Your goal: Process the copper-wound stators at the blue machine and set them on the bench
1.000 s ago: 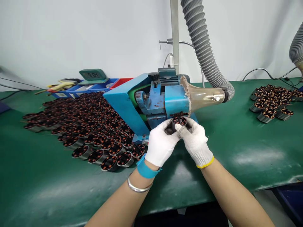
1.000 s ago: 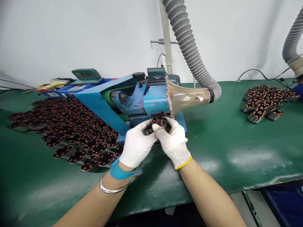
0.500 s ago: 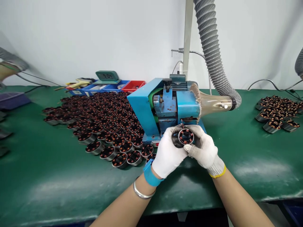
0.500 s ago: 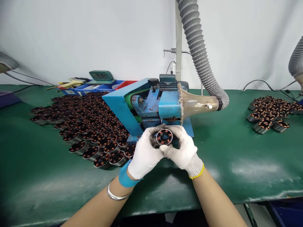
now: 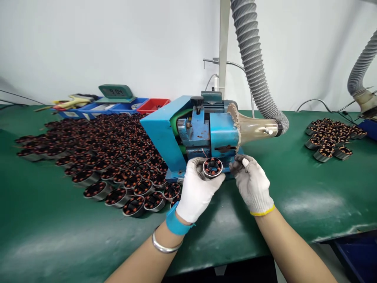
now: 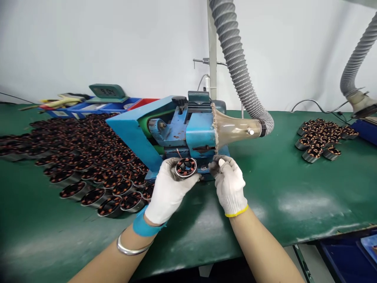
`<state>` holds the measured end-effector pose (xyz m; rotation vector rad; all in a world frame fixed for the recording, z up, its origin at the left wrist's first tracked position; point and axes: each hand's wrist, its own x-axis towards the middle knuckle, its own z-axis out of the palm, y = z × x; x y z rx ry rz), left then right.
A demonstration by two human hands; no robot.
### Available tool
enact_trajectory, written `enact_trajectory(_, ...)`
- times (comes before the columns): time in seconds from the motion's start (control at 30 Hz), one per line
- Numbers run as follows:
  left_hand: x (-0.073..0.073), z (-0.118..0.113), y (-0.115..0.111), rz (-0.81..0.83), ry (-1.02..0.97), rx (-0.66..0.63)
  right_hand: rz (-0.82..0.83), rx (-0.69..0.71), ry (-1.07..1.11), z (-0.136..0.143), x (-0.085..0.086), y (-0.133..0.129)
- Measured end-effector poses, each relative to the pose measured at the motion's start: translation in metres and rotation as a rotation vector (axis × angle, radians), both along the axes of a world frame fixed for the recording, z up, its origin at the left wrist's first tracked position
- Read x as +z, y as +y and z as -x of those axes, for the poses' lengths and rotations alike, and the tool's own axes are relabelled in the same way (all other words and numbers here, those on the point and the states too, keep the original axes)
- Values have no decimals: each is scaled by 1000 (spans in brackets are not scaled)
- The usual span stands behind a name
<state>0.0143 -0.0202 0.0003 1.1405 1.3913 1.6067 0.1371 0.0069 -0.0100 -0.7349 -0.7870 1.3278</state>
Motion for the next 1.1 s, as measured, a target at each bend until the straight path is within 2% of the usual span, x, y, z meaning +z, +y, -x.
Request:
enact_trajectory(0.07,-4,0,-1,-9,51,14,49,70,-63,5,-1,-1)
enact_trajectory(0.13,-8,1,-2,5,95,-39,32,131,-244,8,1,-7)
enact_trajectory(0.23,-12,3,-5,12,193,-144,-59,112,-444,7,7,-17)
enact_trajectory(0.3,-13,3,-7,-13,295,-167,-52,106,-509,4,11,-19)
enact_trajectory(0.37,-12,1,-7,-24,364,-179,13,103,-477,1,11,-17)
enact_trajectory(0.43,-13,-2,-8,-14,388,-175,59,71,-348,0,8,-12)
enact_trajectory(0.57,-19,-4,-11,-12,363,-115,109,-61,-119,0,2,-1)
enact_trajectory(0.63,-22,-3,-11,-48,318,-150,130,-77,-170,-1,2,0)
enact_trajectory(0.7,-24,-1,-10,-86,252,-208,87,9,-352,0,5,-3)
enact_trajectory(0.77,-22,-1,-6,-111,188,-220,10,80,-569,3,7,-10)
enact_trajectory(0.83,-18,-3,-2,-100,161,-183,-43,70,-695,7,8,-14)
enact_trajectory(0.97,-3,-9,6,-27,219,-82,-86,6,-720,11,10,-9)
enact_trajectory(1.1,9,-12,10,-21,288,-7,-133,-20,-702,11,16,0)
